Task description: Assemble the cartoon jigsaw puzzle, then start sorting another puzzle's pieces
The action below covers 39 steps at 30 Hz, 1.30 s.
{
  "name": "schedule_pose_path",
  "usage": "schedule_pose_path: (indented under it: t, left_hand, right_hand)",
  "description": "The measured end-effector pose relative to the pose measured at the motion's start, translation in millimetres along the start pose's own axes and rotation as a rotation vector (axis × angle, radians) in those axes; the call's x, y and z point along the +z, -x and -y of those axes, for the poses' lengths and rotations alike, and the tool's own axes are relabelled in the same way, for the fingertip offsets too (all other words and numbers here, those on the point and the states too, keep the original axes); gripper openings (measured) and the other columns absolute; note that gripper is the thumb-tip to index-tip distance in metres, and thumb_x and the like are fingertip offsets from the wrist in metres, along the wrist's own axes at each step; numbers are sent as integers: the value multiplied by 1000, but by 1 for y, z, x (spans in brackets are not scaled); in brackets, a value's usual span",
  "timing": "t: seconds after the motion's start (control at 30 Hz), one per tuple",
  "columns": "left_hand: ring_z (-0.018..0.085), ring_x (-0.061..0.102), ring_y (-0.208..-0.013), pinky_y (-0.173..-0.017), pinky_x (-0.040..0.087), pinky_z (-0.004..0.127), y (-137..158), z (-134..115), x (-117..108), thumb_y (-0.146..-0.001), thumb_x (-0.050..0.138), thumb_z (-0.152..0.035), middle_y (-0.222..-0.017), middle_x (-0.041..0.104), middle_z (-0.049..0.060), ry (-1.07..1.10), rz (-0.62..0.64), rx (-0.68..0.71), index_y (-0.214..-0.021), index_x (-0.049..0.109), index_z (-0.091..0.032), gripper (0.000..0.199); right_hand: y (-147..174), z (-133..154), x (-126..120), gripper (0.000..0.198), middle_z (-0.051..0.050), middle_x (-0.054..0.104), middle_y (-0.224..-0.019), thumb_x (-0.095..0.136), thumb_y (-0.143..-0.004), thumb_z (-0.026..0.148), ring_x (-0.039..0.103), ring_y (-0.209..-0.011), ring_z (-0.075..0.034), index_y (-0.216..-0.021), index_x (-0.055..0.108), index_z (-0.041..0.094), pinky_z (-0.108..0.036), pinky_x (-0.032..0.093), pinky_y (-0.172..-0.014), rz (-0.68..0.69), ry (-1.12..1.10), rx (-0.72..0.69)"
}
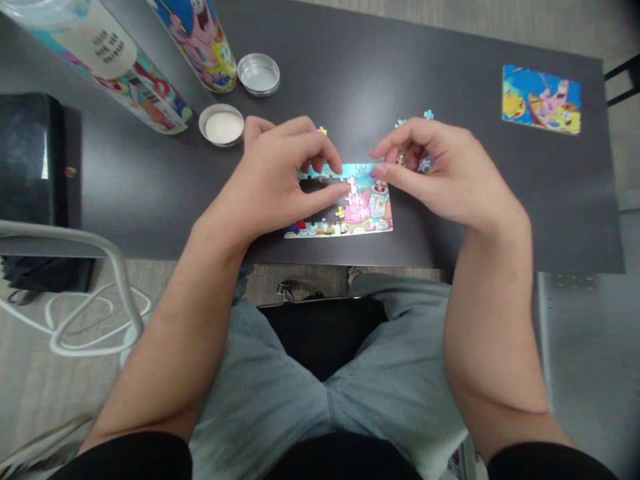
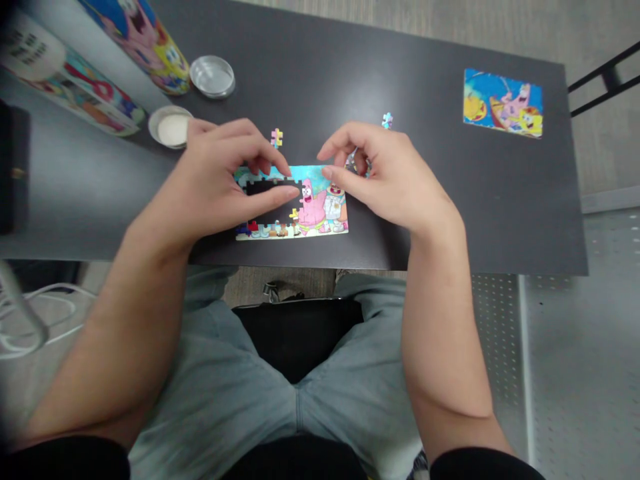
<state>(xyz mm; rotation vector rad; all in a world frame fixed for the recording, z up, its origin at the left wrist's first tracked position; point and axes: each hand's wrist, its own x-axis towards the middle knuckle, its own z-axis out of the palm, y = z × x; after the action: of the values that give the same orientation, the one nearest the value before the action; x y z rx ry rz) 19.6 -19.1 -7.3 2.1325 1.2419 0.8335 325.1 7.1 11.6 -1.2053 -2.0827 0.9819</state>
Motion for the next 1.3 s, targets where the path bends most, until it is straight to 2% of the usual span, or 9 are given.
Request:
schedule_pose_path:
  t: [0.1, 0.2, 0.27, 0.43, 0.6, 0.7, 0.9, 1.1, 1.3]
  left_hand:
    - [40, 77, -114, -115, 57, 68, 1, -8, 11, -94, 103, -62, -115, 82, 9, 2, 60, -9, -107, 91, -36, 31]
    - [40, 76, -114, -117, 55, 69, 0, -9, 19, -90, 106, -57, -111, 80, 8, 15, 93, -7, -106, 91, -37, 30]
    - [39, 75, -112, -119, 53, 69, 0, -7, 20, -88, 108, -56, -109, 79, 7, 10, 92, -3, -106, 91, -37, 31]
    - [35, 72, -105, -119, 48, 65, -2, 0, 19, -91, 107, -62, -103, 77, 6, -7, 67, 42, -104, 91, -35, 34]
    - [34, 70, -100, -113, 48, 61, -3, 4, 20, -96, 101, -76, -95, 77, 6, 51, 46, 90, -102, 93, -35, 42]
    - [34, 74, -101, -116, 45, 64, -4, 1, 16, -102, 96, -65, -99, 81, 5, 23, 12, 99, -105, 92, -36, 29]
    - [30, 70, -91, -116, 38, 69, -8, 2, 0, -107, 87, -53, -97, 79, 2, -66, -95, 114, -103, 87, -33, 20]
    - [27, 64, -90, -116, 38, 65, -8, 9, -11, -111, 82, -62, -101, 79, -1, -112, -146, 56, -107, 85, -34, 29]
    - [32, 73, -100, -118, 40, 63, -7, 1, -13, -115, 73, -54, -106, 81, 1, -204, -70, -50, -108, 83, -33, 24]
  right_hand:
    - [3, -8, -10, 22, -9, 83, -100, 103, -107, 47, 60, -82, -25, -112, 93, 29, -50, 51, -84, -108, 34, -44]
    - [6, -13, -18, 25, -9, 81, -97, 105, -105, 49, 58, -82, -25, -109, 91, 28, -49, 47, -81, -216, 6, -32]
    - [6, -18, -21, 25, -8, 80, -98, 104, -106, 51, 61, -85, -26, -109, 90, 30, -48, 47, -83, -260, -11, -12]
    - [4, -42, -33, 14, -7, 79, -96, 98, -105, 40, 61, -81, -25, -107, 90, 29, -46, 49, -79, -424, 34, -16]
    - [7, -63, -42, 9, -6, 79, -107, 88, -107, 36, 61, -82, -25, -114, 89, 29, -48, 56, -88, -386, 224, 112]
    - [7, -66, -38, 13, -7, 80, -110, 86, -103, 28, 62, -82, -24, -116, 90, 28, -52, 59, -96, -359, 309, 136]
    - [-1, -68, -32, 22, -10, 78, -121, 95, -101, 32, 72, -101, -31, -123, 91, 32, -57, 62, -106, -263, 399, 124]
    - [1, -72, -39, 21, -10, 79, -122, 86, -106, 23, 65, -85, -23, -126, 94, 26, -55, 60, -104, -287, 448, 183]
    - [3, -74, -41, 16, -9, 79, -120, 86, -106, 23, 68, -87, -23, -120, 93, 26, -55, 59, -107, -323, 495, 232]
